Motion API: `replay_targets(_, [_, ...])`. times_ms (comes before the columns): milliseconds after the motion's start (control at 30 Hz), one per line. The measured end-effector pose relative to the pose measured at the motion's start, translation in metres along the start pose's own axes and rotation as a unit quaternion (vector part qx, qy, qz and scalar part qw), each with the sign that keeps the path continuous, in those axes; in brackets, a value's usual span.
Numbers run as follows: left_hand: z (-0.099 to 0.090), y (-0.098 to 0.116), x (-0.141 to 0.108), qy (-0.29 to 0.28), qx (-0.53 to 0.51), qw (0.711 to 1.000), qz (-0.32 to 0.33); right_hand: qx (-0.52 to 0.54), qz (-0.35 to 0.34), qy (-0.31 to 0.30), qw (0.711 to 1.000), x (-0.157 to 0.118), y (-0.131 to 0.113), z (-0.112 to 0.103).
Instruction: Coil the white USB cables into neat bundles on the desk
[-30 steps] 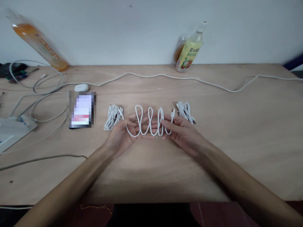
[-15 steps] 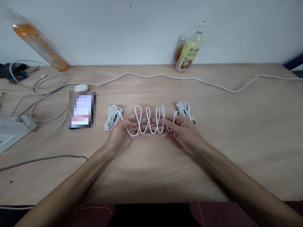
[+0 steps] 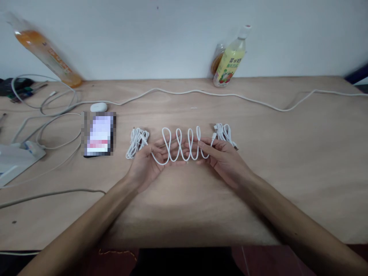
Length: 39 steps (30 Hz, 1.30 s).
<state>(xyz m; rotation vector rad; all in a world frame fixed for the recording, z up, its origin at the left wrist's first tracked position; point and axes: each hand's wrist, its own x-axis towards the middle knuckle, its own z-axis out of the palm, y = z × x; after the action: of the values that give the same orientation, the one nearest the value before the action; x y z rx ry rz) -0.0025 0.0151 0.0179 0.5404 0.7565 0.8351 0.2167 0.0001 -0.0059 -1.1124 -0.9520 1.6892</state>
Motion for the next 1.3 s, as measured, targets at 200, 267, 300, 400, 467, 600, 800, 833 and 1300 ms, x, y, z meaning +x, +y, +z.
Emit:
replay_targets(200, [0.0003, 0.0009, 0.0002, 0.009, -0.005, 1.000, 0.002, 0.019, -0.010, -0.002, 1.000, -0.0002, 0.0004, 0.0014])
replay_targets(267, [0.0007, 0.0007, 0.0006, 0.007, -0.008, 1.000, 0.001, 0.017, -0.016, -0.001, 1.000, -0.0001, 0.0007, 0.0021])
replay_targets(300, [0.0008, 0.0005, 0.0008, 0.006, -0.009, 1.000, 0.002, 0.014, -0.018, 0.000, 1.000, 0.0000, 0.0008, 0.0025])
replay_targets(400, [0.0006, 0.0000, 0.0013, 0.011, -0.010, 1.000, 0.001, -0.001, -0.025, 0.013, 1.000, 0.0005, 0.0010, 0.0033])
replay_targets(467, [-0.0001, 0.0000, 0.0014, 0.014, -0.012, 1.000, 0.000, -0.008, -0.029, 0.026, 0.999, 0.0006, 0.0009, 0.0036])
replay_targets(600, [-0.0016, 0.0008, 0.0011, 0.013, -0.021, 1.000, 0.002, -0.005, -0.027, 0.029, 0.999, 0.0001, -0.0002, 0.0038])
replay_targets(800, [0.0004, 0.0021, 0.0012, 0.028, -0.030, 0.999, -0.005, -0.001, -0.024, 0.019, 1.000, 0.0002, -0.0010, 0.0023])
replay_targets(833, [0.0007, 0.0022, 0.0014, 0.029, -0.030, 0.999, -0.006, 0.000, -0.023, 0.016, 1.000, 0.0004, -0.0009, 0.0018])
replay_targets(1300, [-0.0049, 0.0019, 0.0028, -0.004, -0.038, 0.999, -0.004, 0.059, -0.008, 0.028, 0.998, 0.0007, -0.0015, 0.0000])
